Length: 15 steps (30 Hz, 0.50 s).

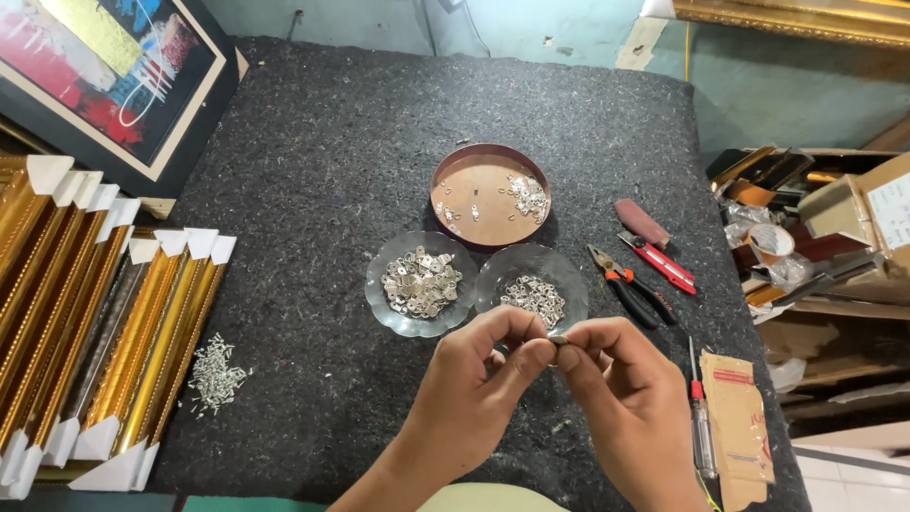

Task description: Sorting and preparing small metal hardware components for picture frames

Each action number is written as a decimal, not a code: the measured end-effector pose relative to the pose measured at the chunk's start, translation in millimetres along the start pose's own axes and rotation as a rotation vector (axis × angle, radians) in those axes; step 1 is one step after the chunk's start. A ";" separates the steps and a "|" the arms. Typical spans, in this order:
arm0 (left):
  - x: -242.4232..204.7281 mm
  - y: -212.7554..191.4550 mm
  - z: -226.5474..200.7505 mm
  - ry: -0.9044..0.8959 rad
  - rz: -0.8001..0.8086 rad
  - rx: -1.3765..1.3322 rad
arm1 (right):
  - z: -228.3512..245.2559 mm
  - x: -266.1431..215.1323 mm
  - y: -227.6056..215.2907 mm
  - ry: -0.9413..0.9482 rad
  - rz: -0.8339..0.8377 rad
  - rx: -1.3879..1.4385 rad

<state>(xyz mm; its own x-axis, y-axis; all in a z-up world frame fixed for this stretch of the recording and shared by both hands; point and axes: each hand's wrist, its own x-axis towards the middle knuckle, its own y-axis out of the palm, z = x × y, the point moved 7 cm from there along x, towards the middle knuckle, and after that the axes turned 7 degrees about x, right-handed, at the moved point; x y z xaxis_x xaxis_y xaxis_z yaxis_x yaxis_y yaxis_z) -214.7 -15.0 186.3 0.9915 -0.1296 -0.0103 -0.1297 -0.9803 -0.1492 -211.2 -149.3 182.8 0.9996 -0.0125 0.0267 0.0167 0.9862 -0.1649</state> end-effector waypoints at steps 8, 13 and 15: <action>-1.8 -4.5 0.1 -0.056 -0.125 -0.111 | -13.3 3.2 -1.9 0.098 -0.066 0.093; -1.4 -12.9 -2.7 -0.007 -0.165 -0.007 | -6.2 5.8 -1.9 0.096 -0.059 0.060; -4.7 -19.2 -18.3 0.205 -0.255 0.097 | -7.6 5.5 -0.2 0.225 -0.018 0.028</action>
<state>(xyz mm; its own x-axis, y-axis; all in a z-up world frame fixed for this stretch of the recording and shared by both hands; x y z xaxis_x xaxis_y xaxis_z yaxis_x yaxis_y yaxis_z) -217.1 1.7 207.3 0.9682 0.0808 0.2369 0.1333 -0.9675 -0.2148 -205.5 -150.9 175.5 0.9793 -0.0634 -0.1921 0.0368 0.9896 -0.1388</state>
